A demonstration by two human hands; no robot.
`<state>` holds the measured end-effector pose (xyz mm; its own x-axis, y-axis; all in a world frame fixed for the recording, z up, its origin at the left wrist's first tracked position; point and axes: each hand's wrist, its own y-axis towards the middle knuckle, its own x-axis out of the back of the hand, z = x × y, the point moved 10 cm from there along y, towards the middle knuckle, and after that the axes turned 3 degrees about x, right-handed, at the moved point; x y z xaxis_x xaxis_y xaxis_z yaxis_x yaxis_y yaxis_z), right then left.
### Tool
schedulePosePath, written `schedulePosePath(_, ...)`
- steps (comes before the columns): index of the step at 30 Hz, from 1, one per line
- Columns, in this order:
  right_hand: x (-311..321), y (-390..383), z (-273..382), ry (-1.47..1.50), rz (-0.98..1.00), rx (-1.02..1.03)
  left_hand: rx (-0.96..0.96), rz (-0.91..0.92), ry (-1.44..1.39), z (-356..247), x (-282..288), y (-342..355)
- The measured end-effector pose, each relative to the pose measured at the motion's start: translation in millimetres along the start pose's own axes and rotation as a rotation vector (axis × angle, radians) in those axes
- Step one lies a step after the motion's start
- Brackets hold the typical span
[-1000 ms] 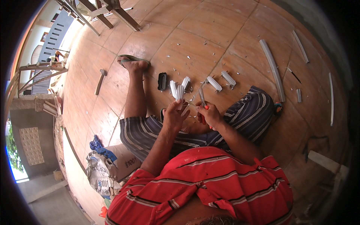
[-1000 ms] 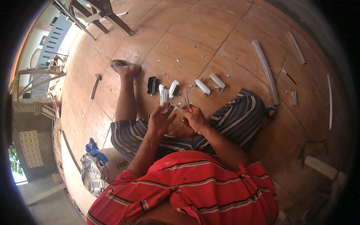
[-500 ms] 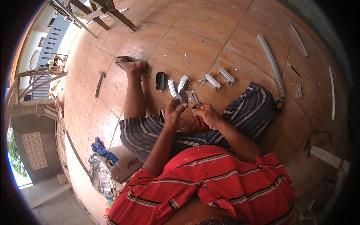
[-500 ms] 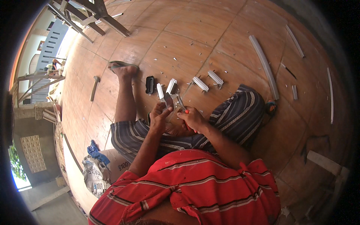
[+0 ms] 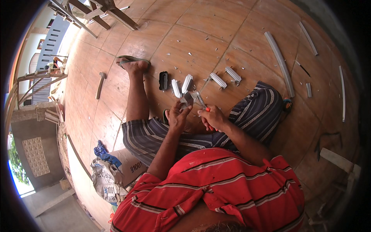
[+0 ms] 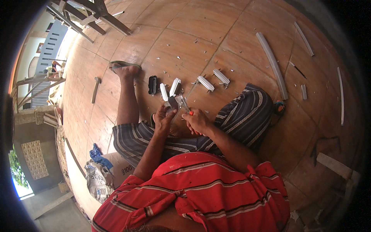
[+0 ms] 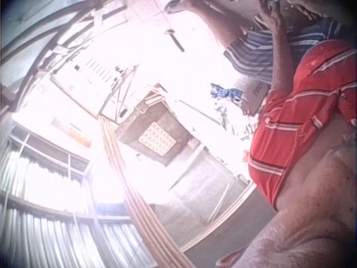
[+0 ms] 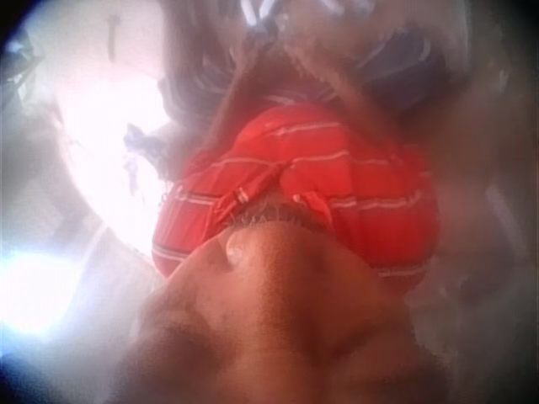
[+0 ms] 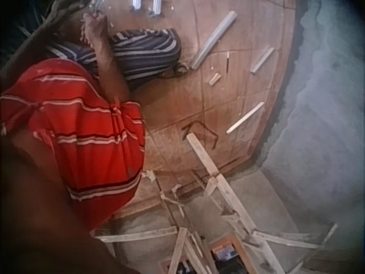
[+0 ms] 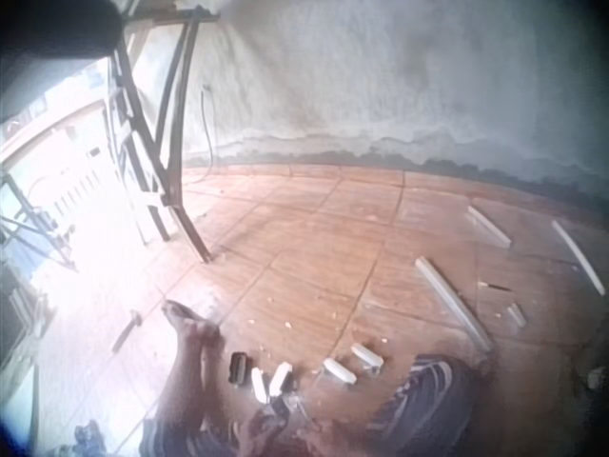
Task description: The person sits on the floor and uses red-handled shears to cut long silver metal strips into smaller segments. The person holds the metal strip with one hand and cuts it repeatedly, placing the cut pieces on the floor.
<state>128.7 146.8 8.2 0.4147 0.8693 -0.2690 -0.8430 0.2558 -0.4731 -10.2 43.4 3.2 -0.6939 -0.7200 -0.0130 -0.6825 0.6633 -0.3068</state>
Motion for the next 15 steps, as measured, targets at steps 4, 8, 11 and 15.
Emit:
schedulePosePath(4,6.4,0.4,8.4,0.019,-0.062,0.042,-0.003,-0.024,0.03,7.5,7.6,1.3)
schedulePosePath(8,8.9,4.0,-7.7,0.003,-0.081,-0.034,-0.048,0.011,-0.146,5.8,4.5,0.7)
schedulePosePath(11,7.2,7.7,-13.1,-0.087,-0.073,-0.031,0.029,0.01,-0.22,-2.5,-2.0,-1.2)
schedulePosePath(15,23.4,3.5,19.8,-0.6,-0.384,0.489,0.261,0.033,-0.387,14.0,-0.6,-1.4)
